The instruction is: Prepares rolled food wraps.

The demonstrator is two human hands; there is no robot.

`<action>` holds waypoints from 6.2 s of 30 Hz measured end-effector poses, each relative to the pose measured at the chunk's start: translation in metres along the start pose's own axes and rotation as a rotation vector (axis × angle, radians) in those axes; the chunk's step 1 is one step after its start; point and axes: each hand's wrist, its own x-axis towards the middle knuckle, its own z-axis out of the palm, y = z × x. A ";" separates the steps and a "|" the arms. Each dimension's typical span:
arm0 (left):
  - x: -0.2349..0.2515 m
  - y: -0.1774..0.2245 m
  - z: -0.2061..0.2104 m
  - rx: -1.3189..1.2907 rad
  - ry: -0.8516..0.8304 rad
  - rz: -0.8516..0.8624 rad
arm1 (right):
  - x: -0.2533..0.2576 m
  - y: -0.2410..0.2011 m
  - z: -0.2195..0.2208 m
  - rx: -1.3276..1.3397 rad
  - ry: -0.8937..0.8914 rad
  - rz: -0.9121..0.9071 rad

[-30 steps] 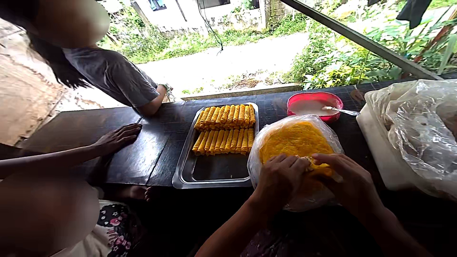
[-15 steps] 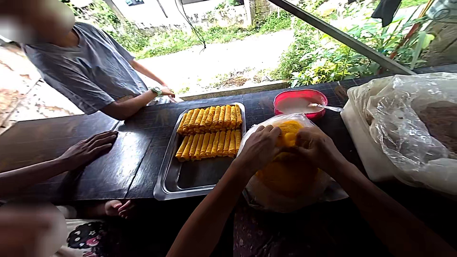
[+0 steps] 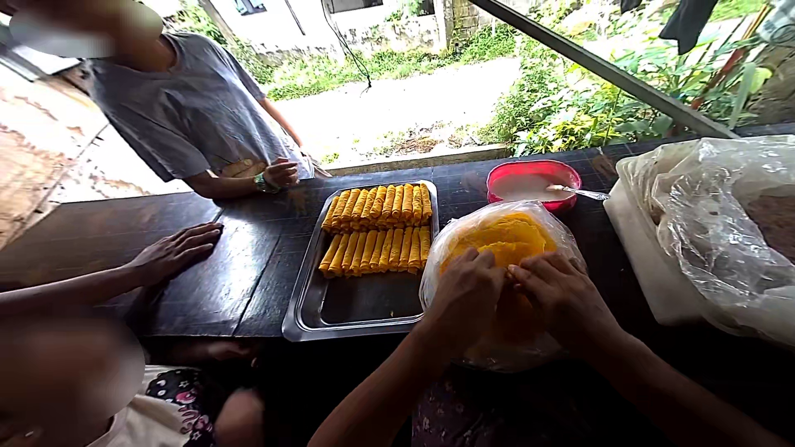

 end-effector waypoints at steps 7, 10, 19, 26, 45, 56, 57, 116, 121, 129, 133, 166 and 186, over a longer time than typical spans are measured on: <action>-0.012 0.016 0.002 0.016 0.083 -0.013 | -0.006 -0.010 -0.011 -0.088 0.022 -0.058; -0.010 0.015 -0.002 0.031 0.040 -0.076 | 0.003 -0.008 -0.012 0.003 -0.028 -0.033; -0.015 0.028 0.014 0.176 0.166 -0.040 | -0.006 -0.011 -0.002 -0.022 -0.003 -0.088; -0.013 0.023 0.012 0.153 0.143 0.064 | -0.004 -0.003 -0.003 -0.025 -0.004 -0.149; 0.014 0.023 0.012 -0.231 -0.068 0.066 | -0.072 0.029 0.000 0.177 0.336 0.136; -0.012 0.029 0.040 -0.051 0.174 0.243 | -0.088 0.025 0.016 0.188 0.388 0.058; -0.013 0.030 0.042 -0.015 0.194 0.260 | -0.089 0.024 0.016 0.186 0.385 0.062; 0.091 -0.033 -0.004 -0.122 -0.112 0.473 | -0.061 -0.015 0.007 0.140 0.295 0.109; 0.030 -0.019 -0.033 -0.207 -0.102 0.201 | -0.025 -0.028 -0.022 0.074 0.019 0.138; -0.018 0.000 -0.012 -0.133 -0.113 0.074 | -0.012 -0.029 -0.013 0.188 -0.003 0.176; -0.019 0.007 -0.004 -0.023 -0.031 0.051 | -0.018 -0.020 -0.009 0.256 0.002 0.121; -0.077 -0.033 0.002 0.103 0.284 0.132 | -0.022 0.001 -0.016 0.296 -0.167 -0.147; -0.050 0.005 0.017 0.035 0.237 0.342 | -0.046 -0.001 -0.011 0.284 0.081 -0.042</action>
